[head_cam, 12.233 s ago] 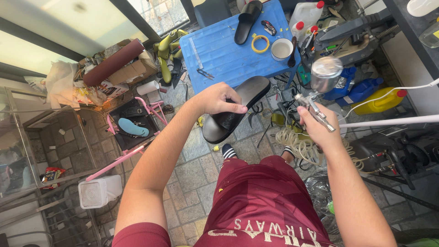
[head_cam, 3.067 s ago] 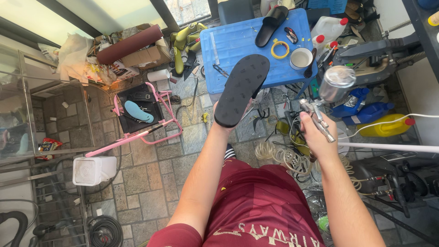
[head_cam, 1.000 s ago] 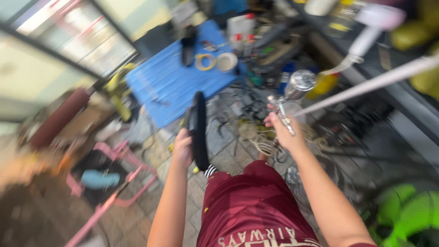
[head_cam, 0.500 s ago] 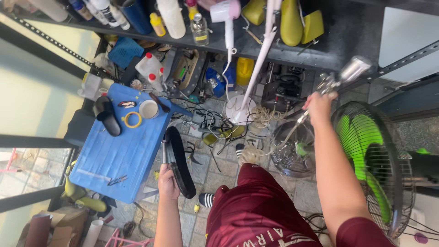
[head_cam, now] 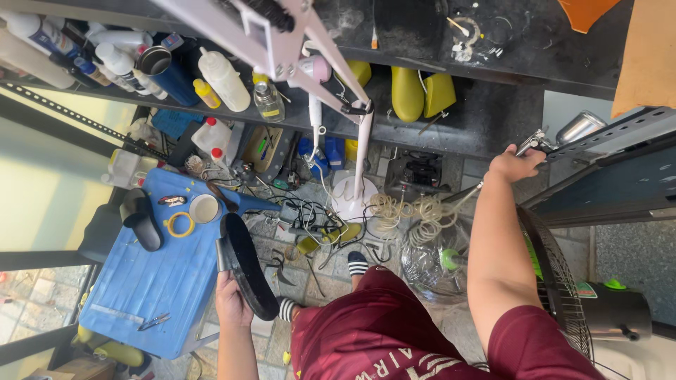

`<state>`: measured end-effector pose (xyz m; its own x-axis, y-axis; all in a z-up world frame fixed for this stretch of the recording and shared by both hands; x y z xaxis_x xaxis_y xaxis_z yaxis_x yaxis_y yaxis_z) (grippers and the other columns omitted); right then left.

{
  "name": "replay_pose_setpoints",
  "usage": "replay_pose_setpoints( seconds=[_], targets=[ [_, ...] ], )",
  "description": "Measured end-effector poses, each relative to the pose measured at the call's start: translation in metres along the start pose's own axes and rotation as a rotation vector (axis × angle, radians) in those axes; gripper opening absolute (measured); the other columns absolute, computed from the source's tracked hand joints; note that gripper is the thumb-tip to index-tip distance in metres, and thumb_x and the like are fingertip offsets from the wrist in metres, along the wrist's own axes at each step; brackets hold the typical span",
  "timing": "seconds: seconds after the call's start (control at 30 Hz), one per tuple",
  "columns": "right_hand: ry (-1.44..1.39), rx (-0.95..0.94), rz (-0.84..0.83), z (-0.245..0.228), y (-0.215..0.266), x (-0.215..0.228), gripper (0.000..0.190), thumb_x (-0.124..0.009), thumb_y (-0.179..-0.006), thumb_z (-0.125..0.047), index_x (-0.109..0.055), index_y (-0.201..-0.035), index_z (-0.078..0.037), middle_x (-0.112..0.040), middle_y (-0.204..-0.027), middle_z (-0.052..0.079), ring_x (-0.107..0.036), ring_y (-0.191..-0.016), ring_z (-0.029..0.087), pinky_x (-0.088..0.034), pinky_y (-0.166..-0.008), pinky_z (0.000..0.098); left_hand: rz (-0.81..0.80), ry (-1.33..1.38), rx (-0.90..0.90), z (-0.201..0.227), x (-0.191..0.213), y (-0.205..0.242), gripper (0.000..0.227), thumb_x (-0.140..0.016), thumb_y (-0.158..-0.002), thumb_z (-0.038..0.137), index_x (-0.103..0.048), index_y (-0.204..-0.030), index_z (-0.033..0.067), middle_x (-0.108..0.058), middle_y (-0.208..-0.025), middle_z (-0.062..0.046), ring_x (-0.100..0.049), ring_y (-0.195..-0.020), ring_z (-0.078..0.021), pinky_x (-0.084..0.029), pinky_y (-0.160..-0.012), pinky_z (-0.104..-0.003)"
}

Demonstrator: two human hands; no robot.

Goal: The person holds a black slide sandal and uses a spray gun to apply a coating to its upper and sole. They then use a hairdryer to dry the surface before applying another coat with the spray gun.

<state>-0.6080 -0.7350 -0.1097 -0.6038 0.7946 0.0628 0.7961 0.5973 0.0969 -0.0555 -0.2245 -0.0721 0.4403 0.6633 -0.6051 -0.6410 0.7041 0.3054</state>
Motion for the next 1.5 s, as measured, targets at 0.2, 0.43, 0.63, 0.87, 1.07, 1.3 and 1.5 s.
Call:
replay_pose_setpoints(
  seconds=[0.2, 0.43, 0.63, 0.87, 1.07, 1.3, 1.5],
  targets=[
    [0.422, -0.195, 0.324, 0.002, -0.004, 0.021, 0.028, -0.063, -0.093, -0.013, -0.043, -0.112, -0.007, -0.044, -0.123, 0.016, -0.055, -0.116, 0.034, -0.053, -0.087, 0.0345, -0.096, 0.009, 0.007, 0.009, -0.001, -0.012, 0.078, -0.039, -0.08, -0.016, -0.041, -0.157, -0.0041, -0.066, -0.129, -0.016, -0.069, -0.095, -0.0189, -0.059, -0.079, -0.03],
    [0.23, -0.075, 0.392, 0.016, 0.014, 0.028, 0.043, -0.072, -0.092, -0.026, -0.042, -0.109, 0.001, -0.056, -0.113, 0.022, -0.066, -0.106, 0.037, -0.057, -0.092, 0.0461, 0.041, -0.048, 0.023, 0.018, 0.01, -0.011, 0.079, -0.038, -0.074, -0.016, -0.04, -0.152, -0.001, -0.068, -0.122, -0.011, -0.07, -0.094, -0.0162, -0.059, -0.08, -0.028],
    [0.002, -0.07, 0.157, 0.024, 0.002, 0.021, 0.047, -0.066, -0.094, -0.024, -0.032, -0.115, 0.001, -0.057, -0.116, 0.023, -0.067, -0.109, 0.035, -0.051, -0.093, 0.0452, -0.04, -0.001, 0.009, 0.02, 0.01, -0.008, 0.076, -0.041, -0.081, -0.015, -0.042, -0.156, -0.0012, -0.066, -0.119, -0.012, -0.069, -0.094, -0.0166, -0.058, -0.081, -0.028],
    [0.523, 0.556, 0.15, -0.03, 0.131, 0.037, 0.037, -0.072, -0.104, -0.008, -0.038, -0.116, -0.002, -0.052, -0.116, 0.022, -0.059, -0.107, 0.034, -0.046, -0.094, 0.0464, 0.051, -0.017, -0.045, 0.007, 0.031, -0.011, 0.07, -0.04, -0.077, -0.016, -0.051, -0.144, -0.0028, -0.067, -0.118, -0.009, -0.066, -0.094, -0.0154, -0.055, -0.08, -0.026],
    [0.261, 0.892, -1.255, -0.039, 0.357, -0.083, 0.026, -0.078, -0.099, -0.013, -0.056, -0.111, -0.005, -0.06, -0.093, 0.012, -0.061, -0.091, 0.03, -0.049, -0.088, 0.0419, -0.032, 0.02, -0.287, -0.002, 0.069, 0.002, 0.034, -0.045, -0.083, -0.022, -0.054, -0.113, -0.0075, -0.062, -0.103, -0.008, -0.059, -0.091, -0.0174, -0.049, -0.081, -0.029],
    [0.684, 1.045, -1.077, -0.009, 0.369, -0.285, 0.08, -0.092, -0.085, -0.041, -0.05, -0.128, 0.011, -0.054, -0.13, 0.032, -0.047, -0.125, 0.05, -0.034, -0.107, 0.0577, 0.255, 0.034, -0.325, 0.018, 0.052, 0.084, 0.06, -0.043, -0.072, -0.018, -0.064, -0.127, -0.0058, -0.068, -0.107, -0.009, -0.062, -0.092, -0.0159, -0.05, -0.082, -0.026],
    [0.659, 0.898, -0.991, -0.015, 0.351, -0.307, 0.033, -0.066, -0.099, -0.021, -0.058, -0.108, 0.01, -0.064, -0.105, 0.03, -0.06, -0.097, 0.045, -0.044, -0.089, 0.0557, 0.36, 0.112, -0.453, 0.026, 0.065, 0.16, 0.058, -0.044, -0.072, -0.019, -0.065, -0.125, -0.0059, -0.067, -0.109, -0.009, -0.062, -0.095, -0.0181, -0.05, -0.084, -0.029]
  ],
)
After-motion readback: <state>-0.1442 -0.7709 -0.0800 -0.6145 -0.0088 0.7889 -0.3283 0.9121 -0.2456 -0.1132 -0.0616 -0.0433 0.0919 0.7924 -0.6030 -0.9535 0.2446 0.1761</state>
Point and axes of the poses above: each hand's wrist, its own y-axis away from the middle knuckle, its own x-axis out of the back of the hand, z = x × y, the point moved 5 cm from there along -y, towards the middle knuckle
